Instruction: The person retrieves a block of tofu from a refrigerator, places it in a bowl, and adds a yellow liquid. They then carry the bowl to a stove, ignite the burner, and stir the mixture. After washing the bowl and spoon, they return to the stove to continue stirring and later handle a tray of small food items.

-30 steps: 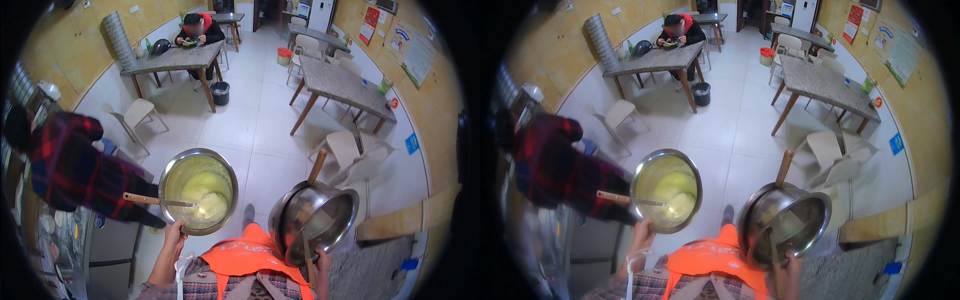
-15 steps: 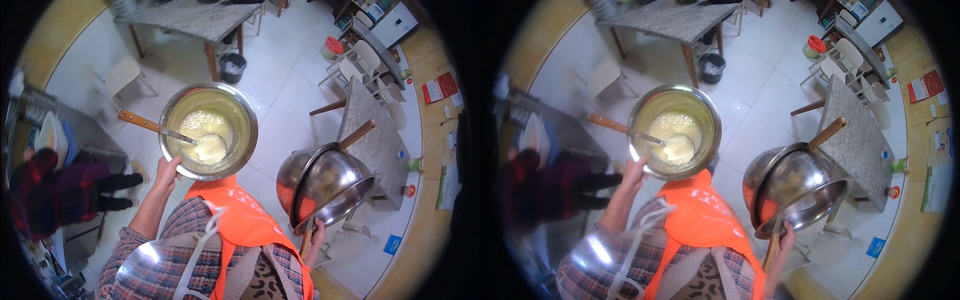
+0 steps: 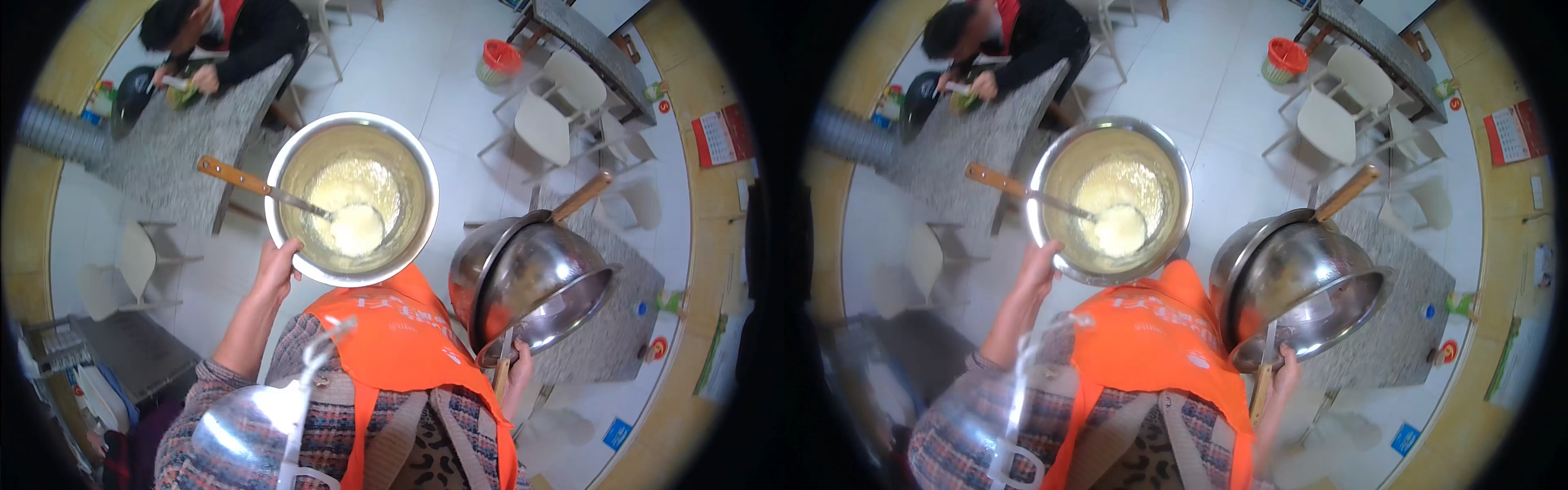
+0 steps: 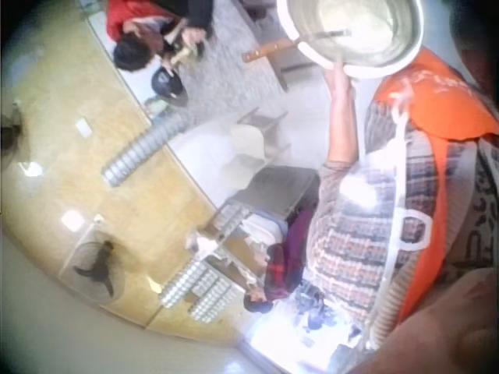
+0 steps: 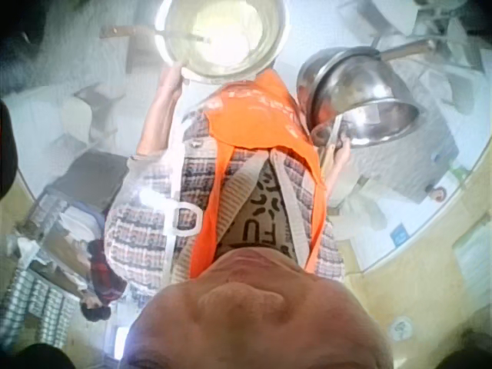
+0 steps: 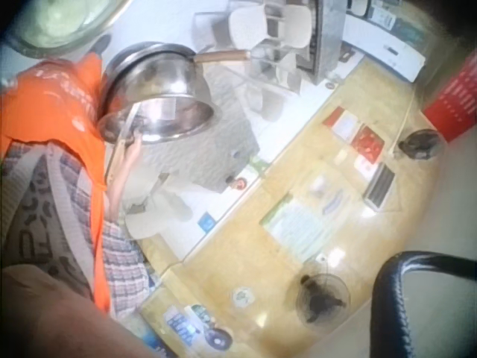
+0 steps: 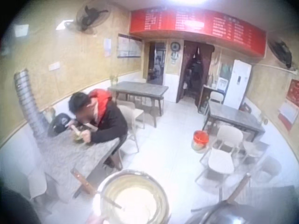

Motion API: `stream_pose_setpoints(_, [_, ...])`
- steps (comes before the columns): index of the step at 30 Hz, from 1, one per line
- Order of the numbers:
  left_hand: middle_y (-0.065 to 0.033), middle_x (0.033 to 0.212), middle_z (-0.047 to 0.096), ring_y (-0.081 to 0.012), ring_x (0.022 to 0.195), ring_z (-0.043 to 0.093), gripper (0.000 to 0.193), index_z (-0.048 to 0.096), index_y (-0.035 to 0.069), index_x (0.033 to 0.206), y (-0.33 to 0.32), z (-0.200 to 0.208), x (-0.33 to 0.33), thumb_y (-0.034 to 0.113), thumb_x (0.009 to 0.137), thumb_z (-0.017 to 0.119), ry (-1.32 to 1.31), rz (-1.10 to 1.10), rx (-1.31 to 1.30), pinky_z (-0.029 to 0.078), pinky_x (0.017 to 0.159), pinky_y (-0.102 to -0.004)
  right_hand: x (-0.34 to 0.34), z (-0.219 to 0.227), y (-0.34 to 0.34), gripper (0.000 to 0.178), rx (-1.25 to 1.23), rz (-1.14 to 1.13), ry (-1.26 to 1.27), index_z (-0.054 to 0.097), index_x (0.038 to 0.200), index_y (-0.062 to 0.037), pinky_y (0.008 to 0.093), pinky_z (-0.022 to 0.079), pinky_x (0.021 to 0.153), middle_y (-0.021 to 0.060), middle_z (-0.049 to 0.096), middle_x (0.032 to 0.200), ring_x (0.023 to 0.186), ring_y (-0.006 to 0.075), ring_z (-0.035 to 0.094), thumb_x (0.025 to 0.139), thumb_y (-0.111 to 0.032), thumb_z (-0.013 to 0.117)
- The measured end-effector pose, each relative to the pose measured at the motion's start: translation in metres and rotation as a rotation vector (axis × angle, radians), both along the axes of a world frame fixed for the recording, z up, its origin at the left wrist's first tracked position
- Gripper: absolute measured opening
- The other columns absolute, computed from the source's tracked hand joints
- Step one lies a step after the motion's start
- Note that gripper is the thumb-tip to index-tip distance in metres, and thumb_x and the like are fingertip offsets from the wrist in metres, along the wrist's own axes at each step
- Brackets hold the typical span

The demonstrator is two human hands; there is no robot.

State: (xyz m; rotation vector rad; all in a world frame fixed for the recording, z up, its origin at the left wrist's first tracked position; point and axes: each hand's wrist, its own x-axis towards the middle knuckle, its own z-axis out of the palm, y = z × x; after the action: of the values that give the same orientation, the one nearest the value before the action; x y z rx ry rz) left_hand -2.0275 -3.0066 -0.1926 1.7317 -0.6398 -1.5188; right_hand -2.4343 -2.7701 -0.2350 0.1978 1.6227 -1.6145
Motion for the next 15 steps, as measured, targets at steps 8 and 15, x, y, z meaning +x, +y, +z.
stream_pose_setpoints(8, [-0.0099, 0.07, 0.06, -0.0148, 0.046, 0.054, 0.021, 0.057, -0.008, 0.091, -0.263, -0.014, -0.074, 0.006, 0.076, 0.054, 0.022, 0.134, 0.004, 0.037, 0.032, -0.0255, -0.093, 0.005, -0.362, 0.034, -0.006, 0.115, 0.063, 0.055, 0.108, 0.004, 0.0346, 0.047, 0.076, 0.0103, 0.06, 0.095, 0.083, 0.0226, 0.059, 0.075, -0.005, 0.06])
stream_pose_setpoints(15, [-0.0144, 0.066, 0.06, -0.0185, 0.041, 0.054, 0.019, 0.058, -0.011, 0.088, -0.544, -0.056, -0.141, 0.002, 0.074, 0.054, 0.021, 0.107, -0.112, 0.036, 0.028, -0.0278, -0.166, -0.015, -0.64, 0.023, -0.014, 0.124, -0.02, 0.059, 0.097, 0.004, 0.0366, 0.05, 0.072, 0.0121, 0.062, 0.089, 0.08, 0.022, 0.062, 0.075, -0.003, 0.059])
